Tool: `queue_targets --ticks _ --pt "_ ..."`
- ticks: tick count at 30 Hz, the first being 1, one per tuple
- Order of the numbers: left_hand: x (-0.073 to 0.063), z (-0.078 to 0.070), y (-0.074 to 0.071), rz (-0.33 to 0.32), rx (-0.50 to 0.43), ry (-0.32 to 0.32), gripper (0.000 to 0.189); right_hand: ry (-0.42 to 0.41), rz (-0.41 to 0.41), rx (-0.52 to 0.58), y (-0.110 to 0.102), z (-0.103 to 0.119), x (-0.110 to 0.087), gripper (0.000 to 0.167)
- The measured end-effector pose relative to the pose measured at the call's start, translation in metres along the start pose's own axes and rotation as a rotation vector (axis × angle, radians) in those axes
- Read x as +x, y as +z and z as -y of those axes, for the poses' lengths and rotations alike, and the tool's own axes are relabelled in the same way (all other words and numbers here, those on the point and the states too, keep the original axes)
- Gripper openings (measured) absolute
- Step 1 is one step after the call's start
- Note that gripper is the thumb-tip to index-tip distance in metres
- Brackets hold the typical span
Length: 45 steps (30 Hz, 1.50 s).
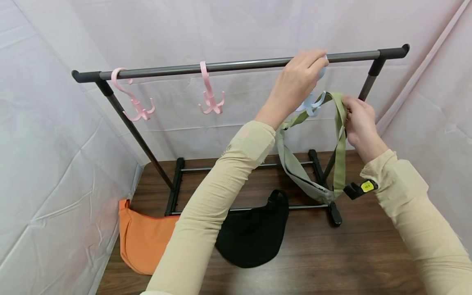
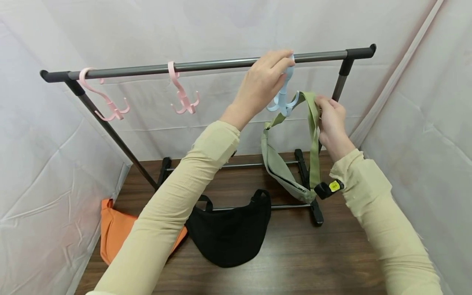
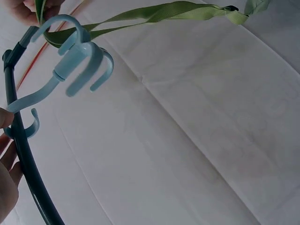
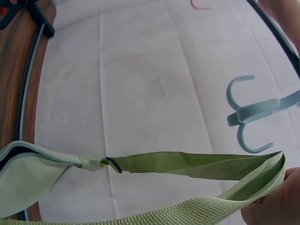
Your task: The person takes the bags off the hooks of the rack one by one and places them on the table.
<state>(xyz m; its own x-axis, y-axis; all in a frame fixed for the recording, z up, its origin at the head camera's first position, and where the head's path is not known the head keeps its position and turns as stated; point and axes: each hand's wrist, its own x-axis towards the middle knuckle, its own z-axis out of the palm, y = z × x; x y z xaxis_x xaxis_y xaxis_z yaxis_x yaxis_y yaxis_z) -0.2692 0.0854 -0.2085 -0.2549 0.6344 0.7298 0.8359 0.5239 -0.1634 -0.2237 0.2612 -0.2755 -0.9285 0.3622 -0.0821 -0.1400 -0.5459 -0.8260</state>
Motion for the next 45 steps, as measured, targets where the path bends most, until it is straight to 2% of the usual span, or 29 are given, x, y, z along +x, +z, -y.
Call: queue_targets --ticks 6,9,15,23,27,30,33,36,39,45 --pt "-0.004 -0.006 -0.004 0.011 0.044 -0.002 0.034 -0.041 0.032 0.030 -0.005 0.003 -0.013 0.010" --pt "-0.008 -0.009 -0.006 0.006 0.034 0.009 0.036 -0.062 0.049 0.066 -0.006 0.006 -0.018 0.010" --pt "-0.025 -0.013 -0.003 -0.080 -0.031 0.054 0.032 -0.094 0.079 0.088 -0.003 0.016 -0.026 0.006" --pt "-0.062 -0.026 0.008 -0.205 -0.135 0.114 0.024 -0.120 0.089 0.137 0.009 0.029 -0.035 0.003" --pt "-0.087 -0.036 0.013 -0.223 -0.189 0.126 0.020 -0.128 0.079 0.178 0.016 0.033 -0.040 0.003" --pt "-0.110 -0.046 0.018 -0.212 -0.249 0.114 0.018 -0.125 0.077 0.217 0.020 0.035 -0.044 0.004" --pt "-0.135 -0.056 0.026 -0.164 -0.313 0.072 0.018 -0.123 0.077 0.250 0.025 0.037 -0.049 0.005" --pt "-0.161 -0.067 0.037 -0.095 -0.362 0.001 0.019 -0.125 0.071 0.279 0.030 0.037 -0.053 0.005" --pt "-0.186 -0.079 0.049 -0.041 -0.413 -0.088 0.021 -0.135 0.064 0.304 0.036 0.036 -0.058 0.004" --pt "-0.227 -0.105 0.075 -0.005 -0.552 -0.301 0.029 -0.176 0.048 0.376 0.046 0.032 -0.064 0.004"
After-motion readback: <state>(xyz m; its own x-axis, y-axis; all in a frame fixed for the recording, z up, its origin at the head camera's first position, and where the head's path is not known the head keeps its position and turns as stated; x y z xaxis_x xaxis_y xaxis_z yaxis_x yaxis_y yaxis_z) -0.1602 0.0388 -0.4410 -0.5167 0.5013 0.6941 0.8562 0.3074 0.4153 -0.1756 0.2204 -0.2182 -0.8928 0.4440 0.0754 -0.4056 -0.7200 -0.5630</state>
